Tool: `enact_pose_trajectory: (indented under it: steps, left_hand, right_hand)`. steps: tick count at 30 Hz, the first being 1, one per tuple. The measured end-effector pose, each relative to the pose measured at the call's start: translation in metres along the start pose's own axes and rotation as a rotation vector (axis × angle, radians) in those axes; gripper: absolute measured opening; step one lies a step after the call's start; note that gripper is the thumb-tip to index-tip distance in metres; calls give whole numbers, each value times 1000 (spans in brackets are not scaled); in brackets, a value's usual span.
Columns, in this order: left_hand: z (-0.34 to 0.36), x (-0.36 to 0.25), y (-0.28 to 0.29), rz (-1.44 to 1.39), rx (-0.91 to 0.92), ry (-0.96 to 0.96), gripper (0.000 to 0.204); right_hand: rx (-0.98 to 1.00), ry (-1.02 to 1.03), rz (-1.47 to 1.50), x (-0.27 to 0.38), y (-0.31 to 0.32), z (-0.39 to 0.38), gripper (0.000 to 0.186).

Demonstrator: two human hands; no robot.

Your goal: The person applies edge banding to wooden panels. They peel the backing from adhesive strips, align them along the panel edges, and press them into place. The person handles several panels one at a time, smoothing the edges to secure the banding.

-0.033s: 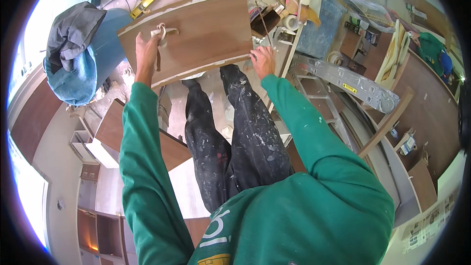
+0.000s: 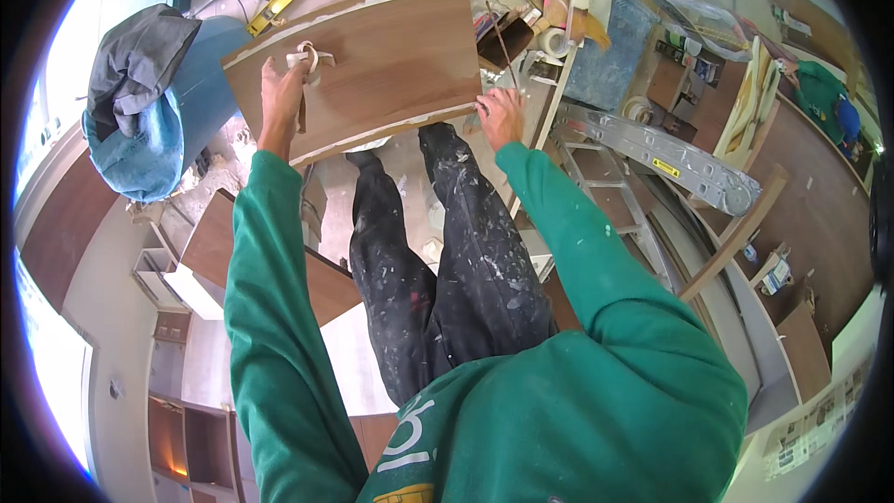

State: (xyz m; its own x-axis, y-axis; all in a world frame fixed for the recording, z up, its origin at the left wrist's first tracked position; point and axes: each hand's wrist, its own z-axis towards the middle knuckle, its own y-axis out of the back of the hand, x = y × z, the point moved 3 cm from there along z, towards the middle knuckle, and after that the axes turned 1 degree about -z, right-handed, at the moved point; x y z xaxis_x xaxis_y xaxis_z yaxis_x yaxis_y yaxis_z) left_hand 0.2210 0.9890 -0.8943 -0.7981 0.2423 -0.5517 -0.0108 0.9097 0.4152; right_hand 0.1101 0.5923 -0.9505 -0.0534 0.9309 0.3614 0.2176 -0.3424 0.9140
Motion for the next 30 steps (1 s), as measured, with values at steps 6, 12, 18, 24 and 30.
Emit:
enact_pose_trajectory:
  steps: [6,12,18,24,30]
  left_hand:
    - [17,33,-12,38,18,-89,102]
    - [27,55,-21,-103,79,-102,103]
    - [45,64,-22,-45,78,-109,102]
    - [30,45,-22,-57,121,-100,101]
    - [26,62,-22,-52,129,-168,101]
  right_hand:
    - [-82,-29,-67,0,0,-4,8]
    - [-89,-69,-98,1,-4,-7,7]
    - [-44,-161,-107,8,-10,-10,5]
    - [-54,-217,-117,11,-13,-15,7]
    - [38,-165,-125,3,-11,-13,14]
